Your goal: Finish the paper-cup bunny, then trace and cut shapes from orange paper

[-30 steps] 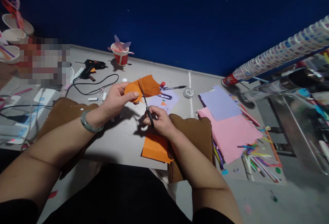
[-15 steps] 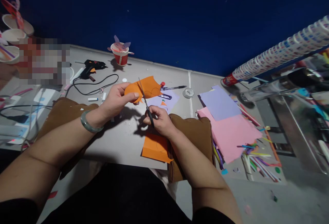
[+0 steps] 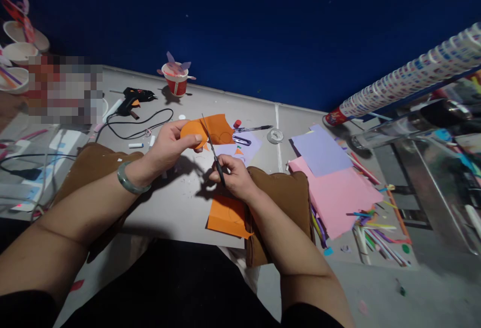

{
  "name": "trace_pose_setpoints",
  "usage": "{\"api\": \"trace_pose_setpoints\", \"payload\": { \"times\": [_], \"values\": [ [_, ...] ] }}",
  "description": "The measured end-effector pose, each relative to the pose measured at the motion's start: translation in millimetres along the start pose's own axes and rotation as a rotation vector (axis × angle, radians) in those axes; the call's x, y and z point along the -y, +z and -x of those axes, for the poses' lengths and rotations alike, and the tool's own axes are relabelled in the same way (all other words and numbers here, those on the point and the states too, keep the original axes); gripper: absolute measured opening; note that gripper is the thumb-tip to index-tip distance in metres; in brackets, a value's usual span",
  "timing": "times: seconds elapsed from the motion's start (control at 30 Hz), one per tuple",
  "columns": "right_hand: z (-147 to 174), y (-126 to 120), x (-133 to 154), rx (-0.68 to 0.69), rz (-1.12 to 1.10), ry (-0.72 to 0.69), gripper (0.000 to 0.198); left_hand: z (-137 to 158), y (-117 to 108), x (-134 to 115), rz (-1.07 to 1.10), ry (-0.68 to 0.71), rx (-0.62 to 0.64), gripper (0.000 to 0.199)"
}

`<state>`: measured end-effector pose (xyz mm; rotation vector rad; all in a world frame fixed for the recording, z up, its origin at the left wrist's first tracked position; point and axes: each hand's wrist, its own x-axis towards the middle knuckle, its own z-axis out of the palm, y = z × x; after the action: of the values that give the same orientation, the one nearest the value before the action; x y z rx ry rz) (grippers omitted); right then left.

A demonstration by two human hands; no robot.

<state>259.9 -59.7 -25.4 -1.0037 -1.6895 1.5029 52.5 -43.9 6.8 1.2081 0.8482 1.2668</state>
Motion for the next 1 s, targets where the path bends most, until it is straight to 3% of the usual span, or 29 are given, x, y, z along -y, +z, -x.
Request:
{"api": "trace_pose_setpoints", "payload": {
  "times": [0.53, 1.0],
  "values": [
    [-0.9, 0.5, -3.6, 0.001, -0.012, -0.047, 0.064, 0.9, 2.1, 1.8, -0.025, -0.034, 0.013, 0.021],
    [-0.2, 0.1, -2.7, -0.016, -0.005, 0.002, 0.061, 0.1, 1.3, -0.4, -0.020, -0.024, 0.015, 0.020]
  ]
}}
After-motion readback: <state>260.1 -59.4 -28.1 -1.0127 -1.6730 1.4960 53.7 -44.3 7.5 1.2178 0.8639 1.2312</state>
